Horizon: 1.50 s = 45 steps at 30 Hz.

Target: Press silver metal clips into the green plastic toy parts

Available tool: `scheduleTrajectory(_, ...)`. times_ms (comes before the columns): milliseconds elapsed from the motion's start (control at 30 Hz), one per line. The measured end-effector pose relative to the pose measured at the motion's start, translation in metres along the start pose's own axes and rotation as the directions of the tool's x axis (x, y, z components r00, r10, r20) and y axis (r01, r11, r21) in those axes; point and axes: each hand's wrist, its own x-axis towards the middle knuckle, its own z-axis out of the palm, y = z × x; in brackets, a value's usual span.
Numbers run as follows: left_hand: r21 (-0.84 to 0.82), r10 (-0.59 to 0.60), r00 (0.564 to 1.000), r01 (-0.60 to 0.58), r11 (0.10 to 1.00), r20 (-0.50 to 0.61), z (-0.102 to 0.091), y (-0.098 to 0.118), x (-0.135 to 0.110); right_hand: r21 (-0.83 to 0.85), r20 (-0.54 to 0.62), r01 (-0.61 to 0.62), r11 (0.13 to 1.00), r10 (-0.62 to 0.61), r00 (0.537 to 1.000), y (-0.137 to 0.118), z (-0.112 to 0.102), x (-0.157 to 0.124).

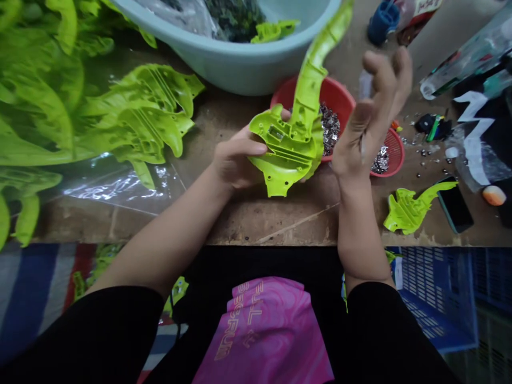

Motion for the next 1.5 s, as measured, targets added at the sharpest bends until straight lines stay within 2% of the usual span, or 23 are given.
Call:
scheduleTrajectory(133,0.137,0.138,0.976,-0.116,0.984,-0.17,-0.002,-0.006,0.006,-0.003,-0.042,-0.007,1.0,0.006,0.999,0.008,-0.006,-0.004)
scheduleTrajectory(200,0.164,0.181,0.957,-0.146,0.976,-0.227,-0.005,-0.009,0.01,-0.006,-0.109,-0.006,1.0,0.005,0.994,0.018,-0.008,-0.006)
scheduleTrajectory(300,0.18,0.221,0.937,-0.177,0.968,-0.269,-0.009,-0.012,0.015,-0.039,-0.2,0.079,0.996,-0.085,0.976,0.031,-0.008,-0.007)
scheduleTrajectory(400,0.196,0.253,0.927,-0.203,0.959,-0.277,-0.009,-0.012,0.015,-0.133,-0.112,0.229,0.964,-0.244,0.963,0.029,-0.004,-0.006)
scheduleTrajectory(467,0.212,0.262,0.922,-0.207,0.955,-0.285,-0.006,-0.012,0.014,-0.14,-0.065,0.261,0.955,-0.272,0.96,0.024,0.001,-0.006)
scheduleTrajectory(633,0.285,0.274,0.912,-0.187,0.94,-0.306,0.001,-0.011,0.009,-0.031,-0.098,0.196,0.98,-0.198,0.975,0.017,0.007,-0.009)
scheduleTrajectory(867,0.3,0.341,0.908,-0.265,0.916,-0.242,0.004,-0.01,0.008,0.036,-0.137,0.112,0.993,-0.106,0.985,0.018,0.0,-0.01)
scheduleTrajectory(1000,0.303,0.302,0.923,-0.224,0.926,-0.24,0.004,-0.01,0.007,0.051,-0.12,0.118,0.992,-0.111,0.987,0.018,-0.001,-0.008)
scheduleTrajectory(1100,0.288,0.235,0.939,-0.159,0.944,-0.252,0.005,-0.009,0.005,0.089,-0.154,0.145,0.985,-0.13,0.979,0.019,0.001,-0.007)
scheduleTrajectory(1200,0.286,0.207,0.942,-0.129,0.95,-0.265,0.007,-0.007,0.003,0.102,-0.168,0.087,0.991,-0.069,0.983,0.022,0.001,-0.008)
scheduleTrajectory(1300,0.318,0.225,0.936,-0.134,0.938,-0.271,0.008,-0.007,0.002,0.142,-0.164,0.04,0.989,-0.017,0.986,0.027,0.001,-0.009)
scheduleTrajectory(1500,0.389,0.312,0.922,-0.208,0.898,-0.229,0.005,-0.01,0.004,0.146,-0.206,0.056,0.988,-0.025,0.978,0.043,0.007,-0.009)
